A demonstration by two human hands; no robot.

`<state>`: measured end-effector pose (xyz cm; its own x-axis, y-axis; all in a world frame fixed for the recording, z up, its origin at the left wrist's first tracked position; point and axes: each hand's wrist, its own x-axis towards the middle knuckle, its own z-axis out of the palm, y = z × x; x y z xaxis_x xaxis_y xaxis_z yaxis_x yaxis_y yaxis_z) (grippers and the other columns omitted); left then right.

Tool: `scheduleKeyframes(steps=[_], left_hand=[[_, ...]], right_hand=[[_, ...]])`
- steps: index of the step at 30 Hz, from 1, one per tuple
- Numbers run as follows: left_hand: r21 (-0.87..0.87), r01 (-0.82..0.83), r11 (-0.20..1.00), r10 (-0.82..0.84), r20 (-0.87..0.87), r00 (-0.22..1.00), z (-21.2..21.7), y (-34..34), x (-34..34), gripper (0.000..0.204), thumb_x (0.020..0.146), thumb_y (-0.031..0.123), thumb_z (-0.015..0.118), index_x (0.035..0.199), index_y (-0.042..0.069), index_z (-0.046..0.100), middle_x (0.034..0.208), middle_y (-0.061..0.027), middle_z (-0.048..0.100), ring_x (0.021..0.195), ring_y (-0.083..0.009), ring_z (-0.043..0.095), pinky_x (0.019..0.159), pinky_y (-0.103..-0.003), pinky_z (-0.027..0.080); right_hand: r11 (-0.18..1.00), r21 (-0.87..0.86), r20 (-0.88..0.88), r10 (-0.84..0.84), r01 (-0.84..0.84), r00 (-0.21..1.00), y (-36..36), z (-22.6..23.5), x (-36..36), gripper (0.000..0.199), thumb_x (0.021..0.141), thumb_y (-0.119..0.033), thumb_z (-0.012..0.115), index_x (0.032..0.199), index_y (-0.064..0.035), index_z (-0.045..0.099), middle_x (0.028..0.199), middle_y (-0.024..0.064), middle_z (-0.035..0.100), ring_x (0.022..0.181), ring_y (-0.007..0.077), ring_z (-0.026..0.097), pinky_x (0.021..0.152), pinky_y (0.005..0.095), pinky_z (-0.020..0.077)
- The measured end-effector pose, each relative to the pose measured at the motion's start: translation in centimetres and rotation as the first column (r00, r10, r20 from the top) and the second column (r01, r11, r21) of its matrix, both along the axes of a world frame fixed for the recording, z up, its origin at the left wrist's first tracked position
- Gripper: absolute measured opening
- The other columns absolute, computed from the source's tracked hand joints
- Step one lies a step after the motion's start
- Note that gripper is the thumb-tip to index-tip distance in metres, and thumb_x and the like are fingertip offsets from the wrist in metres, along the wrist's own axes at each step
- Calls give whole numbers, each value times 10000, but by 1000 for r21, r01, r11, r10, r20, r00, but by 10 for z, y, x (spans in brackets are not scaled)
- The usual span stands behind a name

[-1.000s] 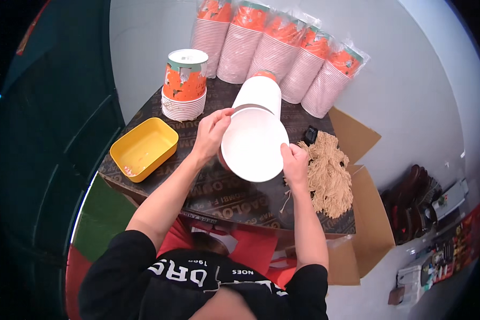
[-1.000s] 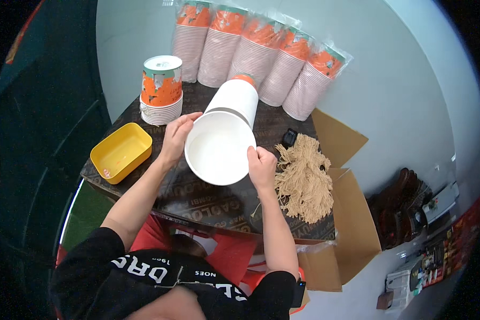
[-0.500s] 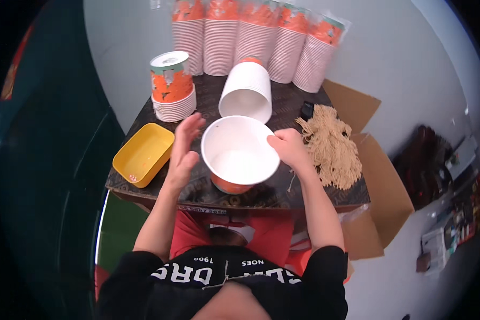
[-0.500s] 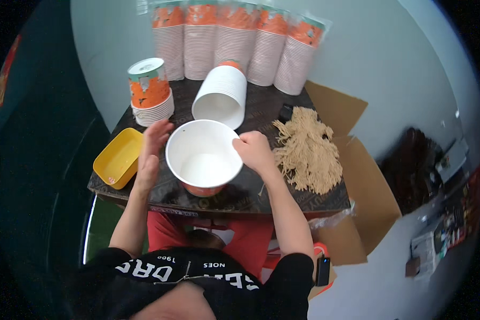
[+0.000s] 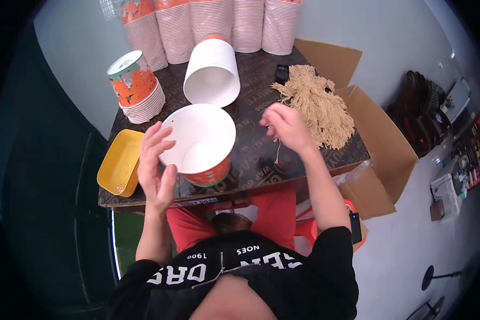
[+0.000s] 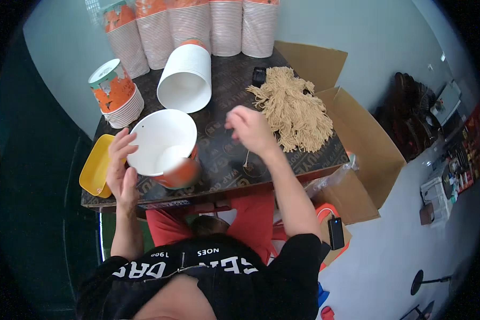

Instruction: Tying thin brown strings to the rims of paper cups to create handles or for packaging.

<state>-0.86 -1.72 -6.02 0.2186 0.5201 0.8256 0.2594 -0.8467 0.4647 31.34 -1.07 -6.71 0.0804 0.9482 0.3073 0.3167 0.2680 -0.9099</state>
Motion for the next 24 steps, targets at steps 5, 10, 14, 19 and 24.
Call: scheduleKeyframes(steps=[5, 10, 14, 19, 24], left_hand=[[25, -6, 1000, 5, 15, 1000, 0, -3, -3, 370, 853, 285, 547, 1050, -13, 647, 1212, -197, 645, 1322, -404, 463, 1093, -537, 331], [6, 14, 1000, -14, 18, 1000, -7, 10, 2, 347, 848, 258, 538, 1034, -13, 651, 1197, -182, 652, 1305, -396, 476, 1095, -527, 329], [-32, 5, 999, -3, 55, 998, -13, 22, 3, 334, 870, 269, 538, 1025, -3, 652, 1193, -169, 653, 1294, -376, 489, 1089, -513, 341], [0, -80, 997, 80, 109, 991, -11, 16, -6, 328, 903, 292, 531, 1008, 5, 649, 1198, -177, 649, 1298, -366, 488, 1090, -505, 344], [46, -178, 983, 163, 235, 958, 3, -23, -3, 137, 914, 51, 513, 928, -49, 604, 1020, -173, 639, 1006, -251, 585, 923, -367, 445]], right_hand=[[988, 98, 304, -148, 123, 941, -37, -36, 56, 84, 906, -80, 612, 924, -6, 647, 809, 104, 650, 779, 217, 639, 716, 342, 498], [975, 217, 572, -85, -50, 816, -54, -61, 56, 148, 804, -29, 698, 950, -41, 676, 896, 109, 576, 936, 287, 573, 818, 373, 465], [971, 199, 572, -5, -132, 820, -44, -66, 46, 182, 791, -52, 719, 970, -45, 687, 913, 103, 552, 957, 295, 557, 838, 377, 461], [966, 187, 644, 15, -176, 765, -28, -76, 42, 130, 769, -22, 709, 863, -26, 619, 935, 113, 518, 937, 295, 521, 831, 383, 439], [935, 312, 607, -60, -168, 793, -50, -59, -8, 121, 792, -34, 643, 799, -54, 524, 1022, 131, 534, 1008, 324, 488, 884, 416, 381]])
